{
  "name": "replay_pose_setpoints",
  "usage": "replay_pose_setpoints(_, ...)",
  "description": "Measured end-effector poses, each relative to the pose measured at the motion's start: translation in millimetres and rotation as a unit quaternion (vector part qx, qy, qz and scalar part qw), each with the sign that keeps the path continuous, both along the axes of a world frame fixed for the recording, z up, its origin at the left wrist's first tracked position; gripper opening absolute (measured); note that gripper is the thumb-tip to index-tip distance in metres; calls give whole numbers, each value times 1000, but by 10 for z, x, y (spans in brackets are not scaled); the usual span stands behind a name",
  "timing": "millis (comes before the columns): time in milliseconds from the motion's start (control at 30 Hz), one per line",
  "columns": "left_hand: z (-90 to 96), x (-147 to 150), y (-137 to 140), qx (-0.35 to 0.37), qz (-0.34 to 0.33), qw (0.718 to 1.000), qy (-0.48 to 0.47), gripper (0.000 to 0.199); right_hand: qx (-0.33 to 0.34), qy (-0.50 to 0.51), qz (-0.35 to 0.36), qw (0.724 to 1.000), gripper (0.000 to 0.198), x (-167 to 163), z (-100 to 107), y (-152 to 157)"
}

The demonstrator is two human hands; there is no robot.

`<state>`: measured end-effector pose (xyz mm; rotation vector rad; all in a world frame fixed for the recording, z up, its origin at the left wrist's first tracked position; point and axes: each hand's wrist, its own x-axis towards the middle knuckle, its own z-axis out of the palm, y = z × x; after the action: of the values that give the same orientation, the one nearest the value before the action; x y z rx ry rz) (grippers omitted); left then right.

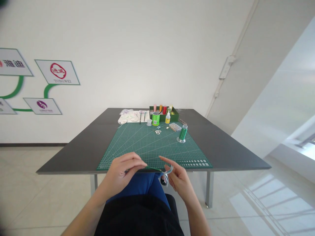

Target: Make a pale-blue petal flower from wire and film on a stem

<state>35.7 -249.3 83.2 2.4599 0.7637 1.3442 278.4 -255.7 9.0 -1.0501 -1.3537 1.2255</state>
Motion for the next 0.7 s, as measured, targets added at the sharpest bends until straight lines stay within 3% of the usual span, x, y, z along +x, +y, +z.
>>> replay_pose_setpoints(267, 16, 52, 7, 5, 76, 993, -91, 15, -31, -56, 90, 994, 59, -136, -43, -218)
replay_pose_setpoints(700, -59, 26, 30, 50, 113, 989, -79, 18, -8, -119, 105, 987, 50, -221, 82, -534)
